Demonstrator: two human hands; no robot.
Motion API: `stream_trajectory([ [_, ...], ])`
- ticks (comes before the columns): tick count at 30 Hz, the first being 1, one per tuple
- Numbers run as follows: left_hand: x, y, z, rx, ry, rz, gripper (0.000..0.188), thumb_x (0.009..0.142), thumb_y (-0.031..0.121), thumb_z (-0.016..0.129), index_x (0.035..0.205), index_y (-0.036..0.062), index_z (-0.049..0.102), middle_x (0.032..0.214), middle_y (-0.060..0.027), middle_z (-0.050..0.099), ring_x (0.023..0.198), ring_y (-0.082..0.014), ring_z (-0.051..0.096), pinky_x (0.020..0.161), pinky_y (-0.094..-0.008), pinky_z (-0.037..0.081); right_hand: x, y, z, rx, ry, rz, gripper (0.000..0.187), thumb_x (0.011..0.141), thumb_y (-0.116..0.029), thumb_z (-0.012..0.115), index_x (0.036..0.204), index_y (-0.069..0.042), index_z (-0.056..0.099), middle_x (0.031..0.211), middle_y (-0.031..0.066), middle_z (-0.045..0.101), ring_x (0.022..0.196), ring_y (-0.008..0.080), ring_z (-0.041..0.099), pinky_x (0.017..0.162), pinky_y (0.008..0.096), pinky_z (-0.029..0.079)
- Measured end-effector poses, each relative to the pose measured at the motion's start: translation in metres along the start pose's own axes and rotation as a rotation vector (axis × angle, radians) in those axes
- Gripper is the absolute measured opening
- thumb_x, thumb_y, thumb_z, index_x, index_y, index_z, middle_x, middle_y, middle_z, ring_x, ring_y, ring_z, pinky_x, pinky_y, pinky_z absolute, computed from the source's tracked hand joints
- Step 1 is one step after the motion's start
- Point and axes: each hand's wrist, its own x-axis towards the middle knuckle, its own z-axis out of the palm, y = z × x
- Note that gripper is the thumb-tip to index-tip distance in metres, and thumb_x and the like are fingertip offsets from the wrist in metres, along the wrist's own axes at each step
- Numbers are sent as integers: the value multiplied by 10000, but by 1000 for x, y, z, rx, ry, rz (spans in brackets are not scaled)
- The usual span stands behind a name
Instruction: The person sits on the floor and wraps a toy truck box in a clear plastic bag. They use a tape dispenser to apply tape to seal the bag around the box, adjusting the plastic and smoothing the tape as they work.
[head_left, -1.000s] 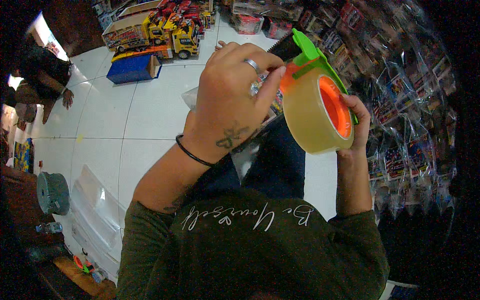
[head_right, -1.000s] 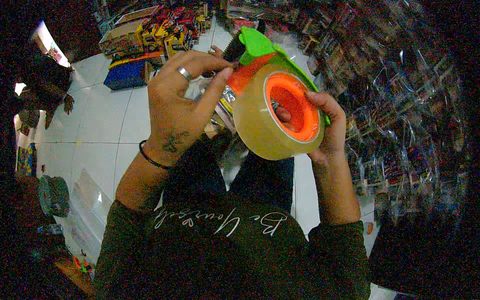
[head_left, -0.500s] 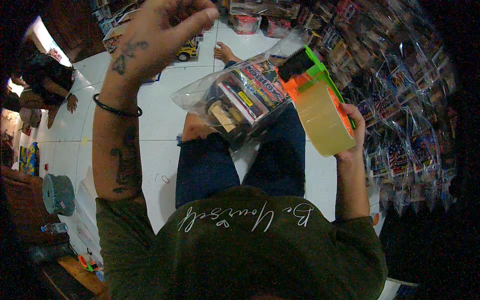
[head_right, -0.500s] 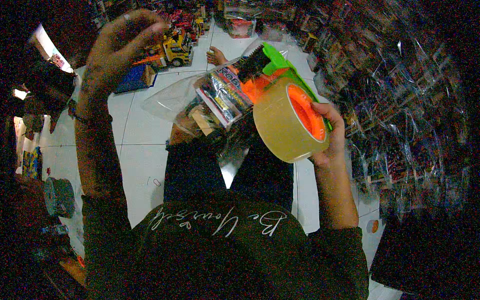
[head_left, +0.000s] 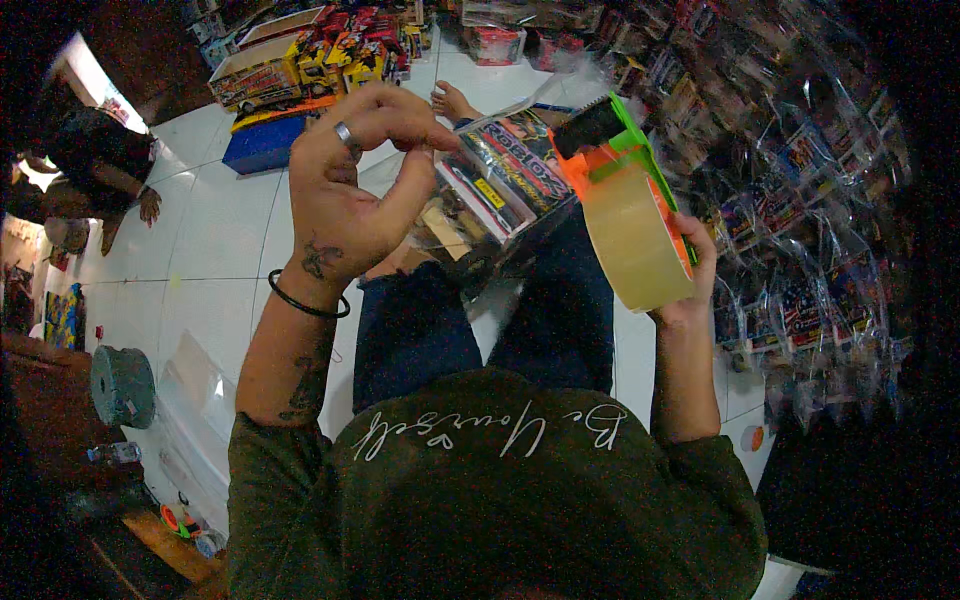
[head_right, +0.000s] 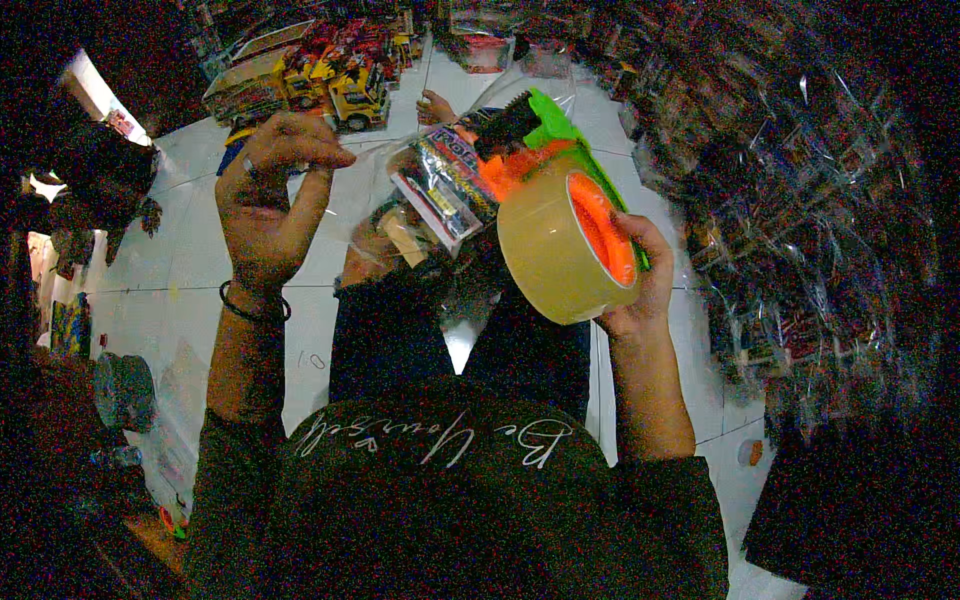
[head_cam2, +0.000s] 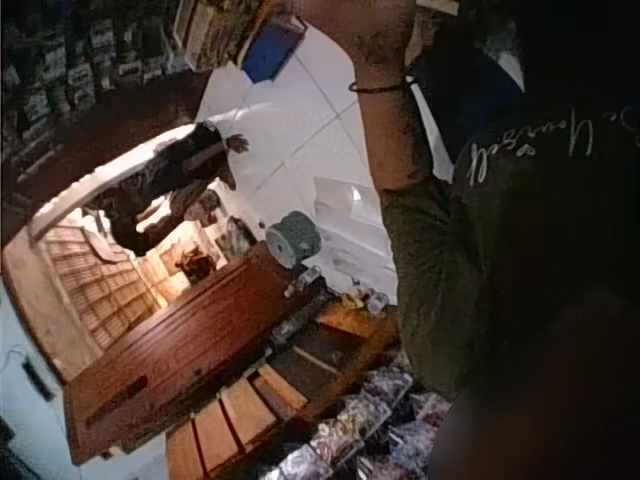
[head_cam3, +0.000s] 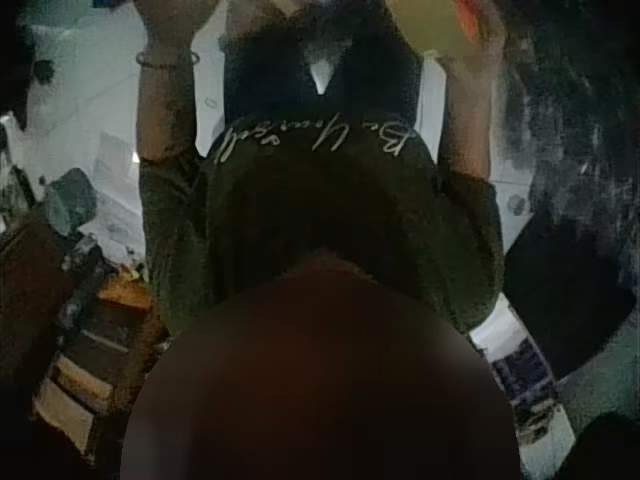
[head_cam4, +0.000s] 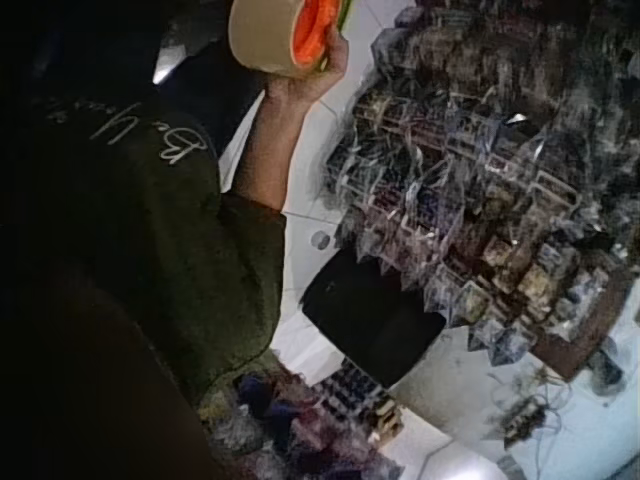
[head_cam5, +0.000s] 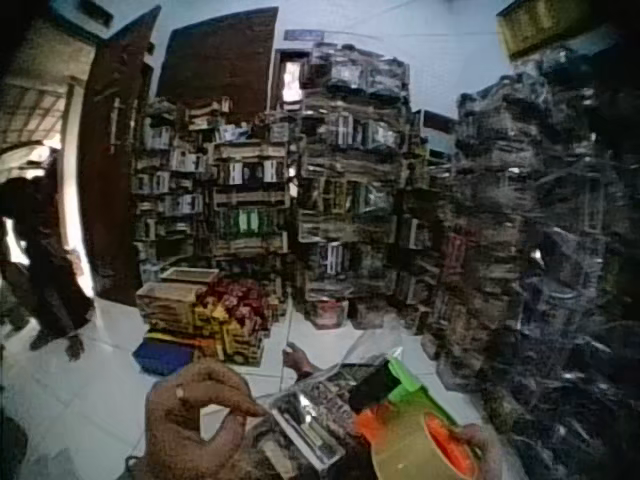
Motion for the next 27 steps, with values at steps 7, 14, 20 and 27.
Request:
stream_trajectory([
  [7, -21, 5, -3, -53, 146, -217, 128, 742, -57, 646, 852, -1, 680, 877, -89, 658, 783, -125, 598, 679, -235, 470, 1, 8, -9, 0, 59, 2, 427, 804, -258, 527, 1126, 22, 543, 1045, 180, 632, 882, 277, 639, 792, 370, 524],
  [14, -48, 26, -29, -112, 346, -436, 46, 825, 32, 652, 830, -10, 634, 738, -37, 626, 654, -75, 572, 585, -212, 459, -2, 13, -7, 8, 93, -62, 420, 798, -253, 527, 1123, 13, 544, 1037, 173, 634, 869, 281, 640, 785, 378, 527],
  [20, -70, 15, -55, 105, 450, -411, 122, 884, -3, 534, 976, -22, 612, 905, -60, 589, 755, -109, 582, 681, -231, 483, -4, 21, -1, -53, 263, -92, 352, 825, -248, 523, 1078, -10, 582, 958, 114, 654, 779, 221, 652, 652, 329, 550],
  [27, -89, 17, -72, 106, 451, -542, 106, 833, -29, 601, 930, -28, 644, 901, -75, 622, 770, -126, 614, 707, -241, 516, -2, 23, -13, -54, 210, -79, 394, 810, -263, 528, 1100, 2, 560, 967, 134, 646, 770, 235, 650, 659, 329, 550],
])
